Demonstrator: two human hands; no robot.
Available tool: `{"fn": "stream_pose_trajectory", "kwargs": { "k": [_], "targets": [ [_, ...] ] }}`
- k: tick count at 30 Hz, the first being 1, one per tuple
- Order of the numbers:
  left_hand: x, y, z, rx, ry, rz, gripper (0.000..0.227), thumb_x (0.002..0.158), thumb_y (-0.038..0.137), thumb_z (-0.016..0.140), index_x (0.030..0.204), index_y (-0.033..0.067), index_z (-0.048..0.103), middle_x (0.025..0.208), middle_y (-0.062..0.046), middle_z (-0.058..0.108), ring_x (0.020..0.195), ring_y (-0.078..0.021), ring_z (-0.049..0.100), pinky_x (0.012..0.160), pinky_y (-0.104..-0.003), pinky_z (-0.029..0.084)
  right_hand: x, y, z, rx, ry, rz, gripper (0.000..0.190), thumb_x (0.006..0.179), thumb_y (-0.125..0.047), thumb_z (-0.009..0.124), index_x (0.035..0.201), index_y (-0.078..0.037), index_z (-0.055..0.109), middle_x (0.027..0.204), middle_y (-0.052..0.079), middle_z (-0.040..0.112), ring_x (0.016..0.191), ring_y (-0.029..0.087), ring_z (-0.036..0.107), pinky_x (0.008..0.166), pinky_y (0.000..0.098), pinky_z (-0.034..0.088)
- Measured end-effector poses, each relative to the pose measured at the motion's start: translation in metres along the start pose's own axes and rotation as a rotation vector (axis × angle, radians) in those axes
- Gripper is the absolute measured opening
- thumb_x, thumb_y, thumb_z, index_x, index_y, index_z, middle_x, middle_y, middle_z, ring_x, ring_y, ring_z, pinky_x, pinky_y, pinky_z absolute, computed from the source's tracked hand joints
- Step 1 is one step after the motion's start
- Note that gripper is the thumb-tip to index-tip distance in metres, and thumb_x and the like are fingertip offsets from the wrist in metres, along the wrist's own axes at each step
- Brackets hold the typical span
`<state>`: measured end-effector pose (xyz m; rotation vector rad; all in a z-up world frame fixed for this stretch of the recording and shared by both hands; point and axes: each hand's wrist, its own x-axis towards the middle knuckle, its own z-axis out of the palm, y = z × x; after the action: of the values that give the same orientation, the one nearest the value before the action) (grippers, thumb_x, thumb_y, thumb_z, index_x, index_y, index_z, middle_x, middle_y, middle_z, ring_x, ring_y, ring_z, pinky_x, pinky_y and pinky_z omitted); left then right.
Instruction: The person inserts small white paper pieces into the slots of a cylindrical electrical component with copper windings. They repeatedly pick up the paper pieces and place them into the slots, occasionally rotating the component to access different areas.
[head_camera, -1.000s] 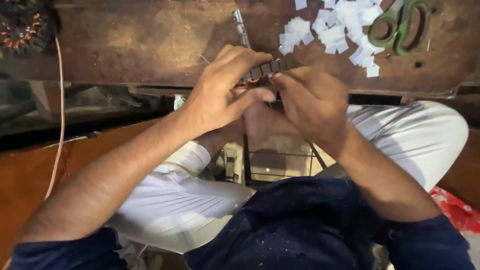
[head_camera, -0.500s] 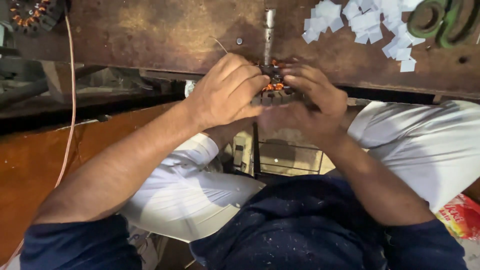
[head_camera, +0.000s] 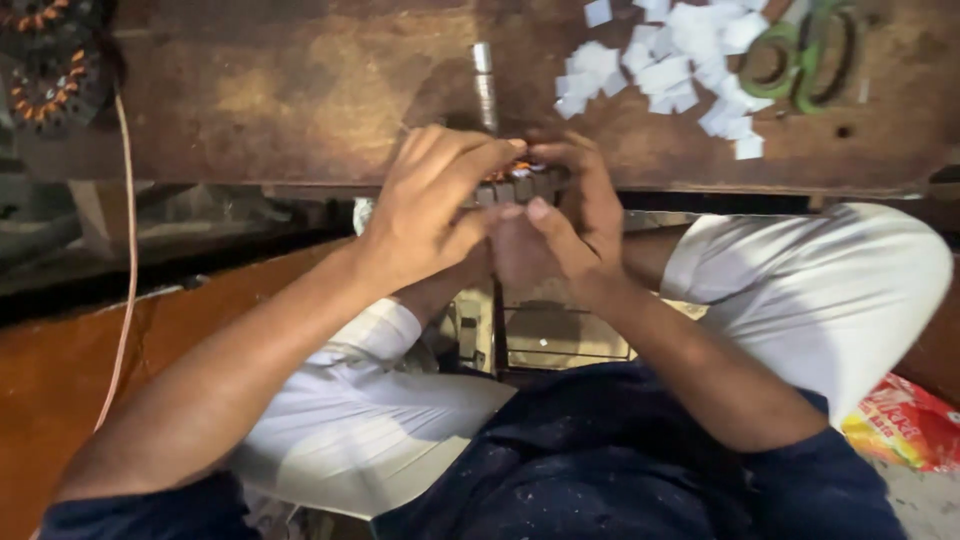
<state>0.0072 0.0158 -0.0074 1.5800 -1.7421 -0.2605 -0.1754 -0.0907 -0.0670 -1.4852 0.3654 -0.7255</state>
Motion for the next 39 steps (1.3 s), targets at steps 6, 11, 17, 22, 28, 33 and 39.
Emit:
{"fn": "stream_pose_trajectory", "kwargs": {
  "k": [6, 11, 17, 22, 28, 33, 39],
  "targets": [
    [0.005, 0.003, -0.006, -0.097, -0.063, -0.090, 0.045, 0.092, 0.007, 0.078, 0.133, 0.0028, 0.060, 0.126, -0.015, 0.064, 0.117, -0.0319, 0.061, 0.102, -0.040, 0.050, 0.008, 0.007, 0.010, 0.271, 0.063, 0.122, 0.034, 0.102, -0.008, 0.064, 0.134, -0.002, 0.054, 0.142, 0.012, 0.053, 0.129, 0.020, 0.049, 0.114, 0.0327, 0.040],
    [0.006, 0.001, -0.001, -0.144, 0.127, -0.244, 0.047, 0.093, -0.003, 0.075, 0.136, -0.0007, 0.056, 0.127, -0.018, 0.063, 0.120, -0.0324, 0.066, 0.101, -0.039, 0.054, 0.016, -0.003, -0.042, -0.418, 0.048, -0.024, 0.038, 0.103, -0.016, 0.066, 0.139, -0.005, 0.059, 0.150, 0.010, 0.054, 0.143, 0.026, 0.049, 0.123, 0.0399, 0.040],
    [0.001, 0.001, 0.001, -0.151, 0.236, -0.331, 0.039, 0.095, -0.006, 0.072, 0.131, 0.0015, 0.058, 0.119, -0.016, 0.066, 0.112, -0.0326, 0.070, 0.096, -0.039, 0.056, 0.002, -0.002, -0.096, -1.401, -0.107, -0.135, 0.056, 0.105, -0.042, 0.074, 0.149, -0.009, 0.065, 0.163, 0.029, 0.028, 0.153, 0.052, 0.014, 0.119, 0.0727, 0.012],
    [0.007, 0.008, -0.003, -0.028, 0.096, -0.182, 0.040, 0.088, -0.009, 0.068, 0.126, 0.0013, 0.060, 0.116, -0.018, 0.064, 0.109, -0.0395, 0.063, 0.090, -0.044, 0.053, -0.014, 0.004, -0.098, -1.276, -0.212, -0.199, 0.065, 0.095, -0.046, 0.080, 0.147, -0.011, 0.064, 0.164, 0.029, 0.031, 0.154, 0.054, 0.016, 0.121, 0.0742, 0.007],
    [0.018, 0.012, -0.007, -0.034, 0.045, -0.191, 0.041, 0.087, -0.007, 0.069, 0.126, 0.0018, 0.061, 0.116, -0.016, 0.063, 0.111, -0.0384, 0.060, 0.093, -0.045, 0.051, -0.017, 0.005, -0.095, -1.207, -0.171, -0.181, 0.074, 0.094, -0.046, 0.083, 0.152, -0.007, 0.059, 0.164, 0.029, 0.035, 0.155, 0.056, 0.018, 0.123, 0.0752, 0.008],
    [0.017, 0.010, -0.006, -0.020, 0.027, -0.210, 0.041, 0.087, -0.004, 0.070, 0.127, 0.0023, 0.061, 0.116, -0.015, 0.064, 0.111, -0.0363, 0.061, 0.092, -0.044, 0.051, -0.017, 0.013, -0.093, -1.277, -0.200, -0.185, 0.073, 0.093, -0.049, 0.082, 0.150, -0.010, 0.061, 0.162, 0.034, 0.033, 0.152, 0.059, 0.016, 0.118, 0.0767, 0.005],
    [0.018, 0.008, -0.006, -0.017, 0.000, -0.230, 0.039, 0.090, 0.000, 0.074, 0.127, 0.0027, 0.061, 0.115, -0.013, 0.065, 0.112, -0.0327, 0.062, 0.093, -0.042, 0.052, -0.018, 0.025, -0.089, -1.316, -0.182, -0.459, 0.038, 0.096, -0.024, 0.082, 0.133, -0.020, 0.073, 0.155, 0.017, 0.050, 0.155, 0.042, 0.029, 0.126, 0.0660, 0.017]
  ]
}}
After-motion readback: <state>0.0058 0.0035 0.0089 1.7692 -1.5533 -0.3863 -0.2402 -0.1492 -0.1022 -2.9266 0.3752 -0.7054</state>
